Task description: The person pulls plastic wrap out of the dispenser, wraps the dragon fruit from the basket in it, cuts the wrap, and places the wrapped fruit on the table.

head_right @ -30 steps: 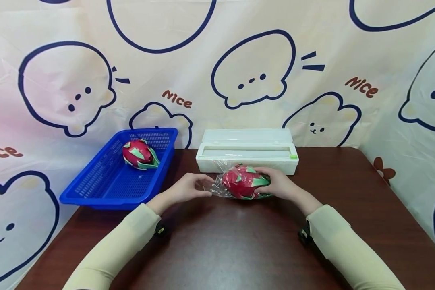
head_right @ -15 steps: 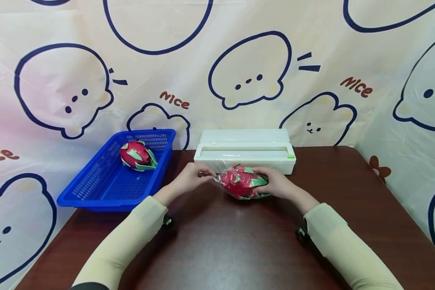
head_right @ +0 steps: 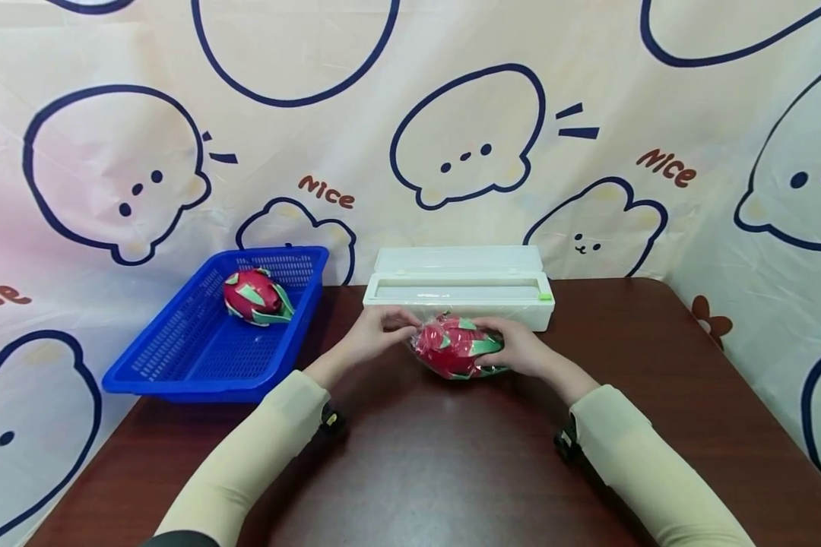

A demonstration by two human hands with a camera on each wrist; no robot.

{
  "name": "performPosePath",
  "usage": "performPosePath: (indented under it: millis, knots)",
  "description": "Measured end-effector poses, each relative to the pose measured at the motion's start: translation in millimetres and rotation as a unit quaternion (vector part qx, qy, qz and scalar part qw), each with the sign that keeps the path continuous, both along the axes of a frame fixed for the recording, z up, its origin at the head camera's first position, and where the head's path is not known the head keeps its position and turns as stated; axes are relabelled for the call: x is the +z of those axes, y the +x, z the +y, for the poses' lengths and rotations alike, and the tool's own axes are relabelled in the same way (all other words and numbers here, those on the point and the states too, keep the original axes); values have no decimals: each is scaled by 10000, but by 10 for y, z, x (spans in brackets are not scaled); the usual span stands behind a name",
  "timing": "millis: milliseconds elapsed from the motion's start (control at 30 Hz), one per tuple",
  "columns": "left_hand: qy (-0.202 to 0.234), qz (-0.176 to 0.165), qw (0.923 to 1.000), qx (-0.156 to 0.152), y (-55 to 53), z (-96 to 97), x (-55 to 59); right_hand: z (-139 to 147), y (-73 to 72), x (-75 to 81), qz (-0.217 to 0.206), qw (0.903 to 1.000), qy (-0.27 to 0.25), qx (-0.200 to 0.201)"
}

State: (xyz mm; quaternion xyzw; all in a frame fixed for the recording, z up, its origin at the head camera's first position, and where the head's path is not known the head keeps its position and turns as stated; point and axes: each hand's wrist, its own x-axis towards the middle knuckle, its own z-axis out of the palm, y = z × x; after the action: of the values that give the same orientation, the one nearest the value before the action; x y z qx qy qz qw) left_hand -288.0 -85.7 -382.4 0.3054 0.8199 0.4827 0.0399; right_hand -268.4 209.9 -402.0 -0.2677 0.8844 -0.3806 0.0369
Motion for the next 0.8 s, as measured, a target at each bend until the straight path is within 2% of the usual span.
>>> performPosePath:
  millis: [200, 433, 600, 667, 733, 800]
  knots:
    - [121, -281, 9994, -177, 30, -23, -15, -4, 11, 1, 101, 9999, 63, -54]
    - [4, 90, 9999, -69, -12, 9, -50, -7, 8, 5, -73, 9999, 72, -97]
    - [-26, 52, 10000, 53, -31, 23, -62, -5, 7, 19, -153, 9997, 157, -121]
    - [-168, 230, 9996, 68, -28, 26, -63, -4, 2, 24, -142, 9996, 227, -100]
    - [-428, 633, 9970, 111, -20, 33, -56, -4, -6, 29, -142, 9995, 277, -78]
    - [-694, 1115, 9913, 117, -10, 45, -39, -5, -20, 31, -156, 9995, 288, -50]
